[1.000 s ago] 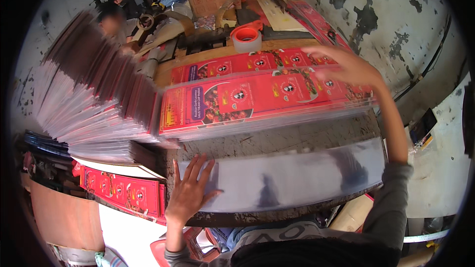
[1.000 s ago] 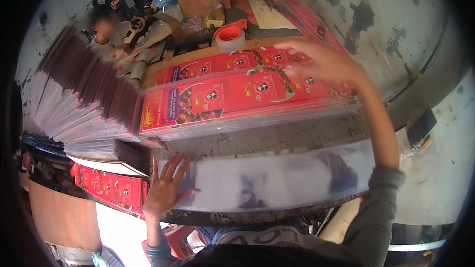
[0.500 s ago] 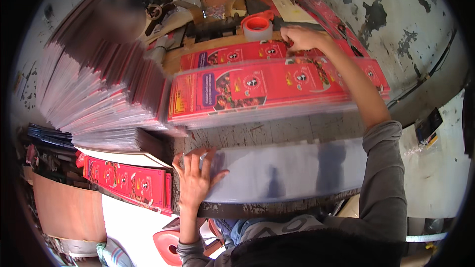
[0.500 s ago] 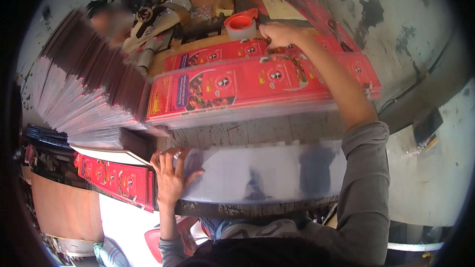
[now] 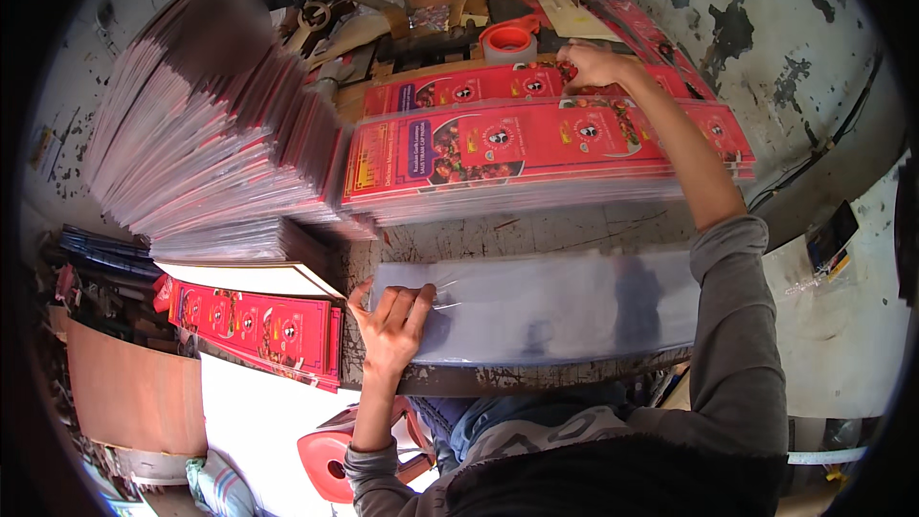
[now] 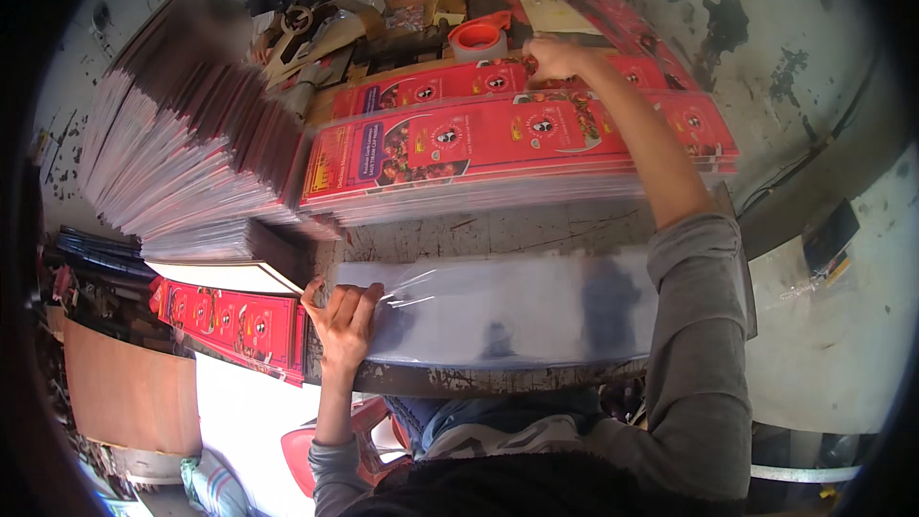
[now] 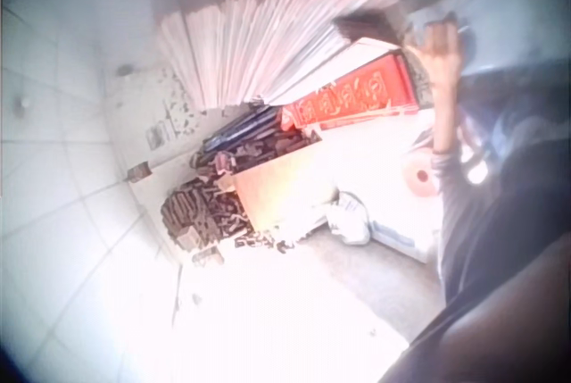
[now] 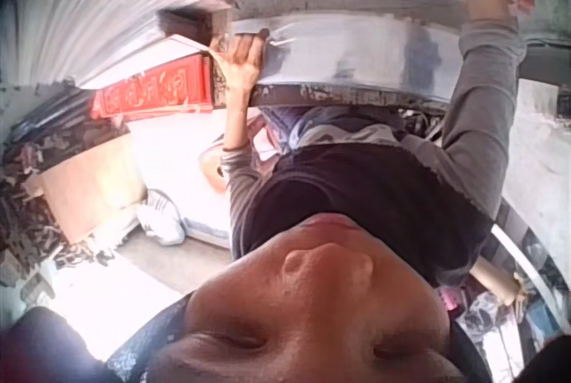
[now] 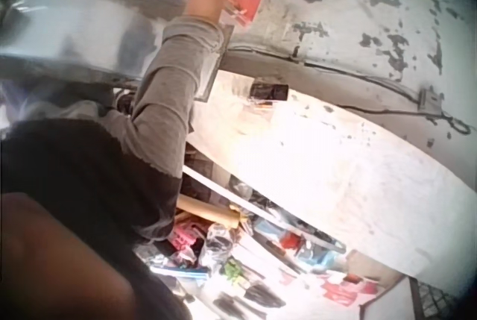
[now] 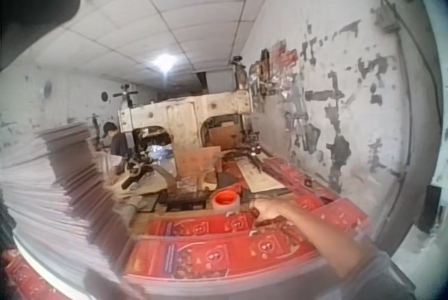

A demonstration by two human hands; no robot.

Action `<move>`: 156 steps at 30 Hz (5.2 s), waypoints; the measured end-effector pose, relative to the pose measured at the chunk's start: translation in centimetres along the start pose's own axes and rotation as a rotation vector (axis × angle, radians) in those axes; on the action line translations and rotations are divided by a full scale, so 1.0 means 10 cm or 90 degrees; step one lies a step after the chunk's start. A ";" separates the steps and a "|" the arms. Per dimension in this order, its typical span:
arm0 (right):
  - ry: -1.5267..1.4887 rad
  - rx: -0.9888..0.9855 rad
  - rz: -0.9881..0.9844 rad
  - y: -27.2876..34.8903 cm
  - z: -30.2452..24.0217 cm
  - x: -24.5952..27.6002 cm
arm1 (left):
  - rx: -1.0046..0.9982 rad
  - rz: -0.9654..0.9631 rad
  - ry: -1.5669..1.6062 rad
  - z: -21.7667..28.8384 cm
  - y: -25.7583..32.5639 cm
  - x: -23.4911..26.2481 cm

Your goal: The person inserts printed paper packaging sheets into transparent plastic sleeves by hand.

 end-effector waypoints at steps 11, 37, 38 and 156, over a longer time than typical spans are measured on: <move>-0.036 0.136 0.174 0.21 -0.05 0.45 | 0.047 0.054 0.074 0.00 -0.11 0.08; -0.723 0.302 0.566 1.54 -1.89 0.80 | 0.019 0.164 0.051 0.01 -0.29 0.38; -0.691 0.297 0.529 1.59 -1.88 0.73 | 0.022 0.163 0.050 0.00 -0.29 0.38; -0.191 0.106 0.241 2.61 -0.33 -0.74 | 0.028 -0.241 0.269 -0.03 -0.30 -0.41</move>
Point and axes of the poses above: each hand's wrist, its own y-axis away from the middle knuckle, its own x-axis out of the back of the hand, z = x × y, the point moved 7 cm from there along -y, towards the middle knuckle, and after that the axes turned 5 degrees about -y, right-handed, at the moved point
